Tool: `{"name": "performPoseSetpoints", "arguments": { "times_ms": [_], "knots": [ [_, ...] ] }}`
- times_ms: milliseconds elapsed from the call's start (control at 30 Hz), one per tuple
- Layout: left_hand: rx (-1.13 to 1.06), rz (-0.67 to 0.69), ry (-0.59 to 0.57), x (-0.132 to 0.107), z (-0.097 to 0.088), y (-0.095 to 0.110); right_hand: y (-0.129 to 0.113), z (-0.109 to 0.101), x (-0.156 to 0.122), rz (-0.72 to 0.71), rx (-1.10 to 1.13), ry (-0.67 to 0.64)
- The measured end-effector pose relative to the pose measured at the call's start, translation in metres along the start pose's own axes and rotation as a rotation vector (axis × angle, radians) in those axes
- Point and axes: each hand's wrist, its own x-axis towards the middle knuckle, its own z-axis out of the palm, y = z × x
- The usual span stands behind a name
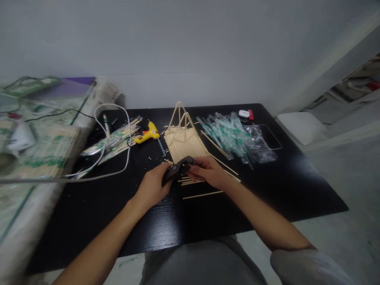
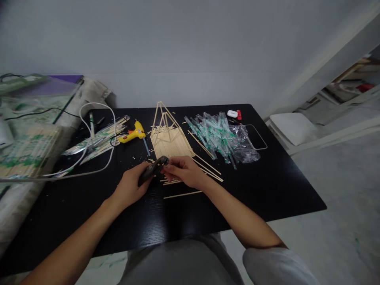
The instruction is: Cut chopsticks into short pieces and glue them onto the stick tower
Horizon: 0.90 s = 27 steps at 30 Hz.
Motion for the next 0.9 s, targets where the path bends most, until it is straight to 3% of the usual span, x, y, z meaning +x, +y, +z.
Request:
{"name": "performPoseSetpoints", "arguments": {
  "times_ms": [900],
  "knots": [
    [0.041,-0.099,-0.052,-0.0005,-0.0034,0.0071,0.0014,0.0038,0.0011,0.029,0.032,0.069]
  ]
}}
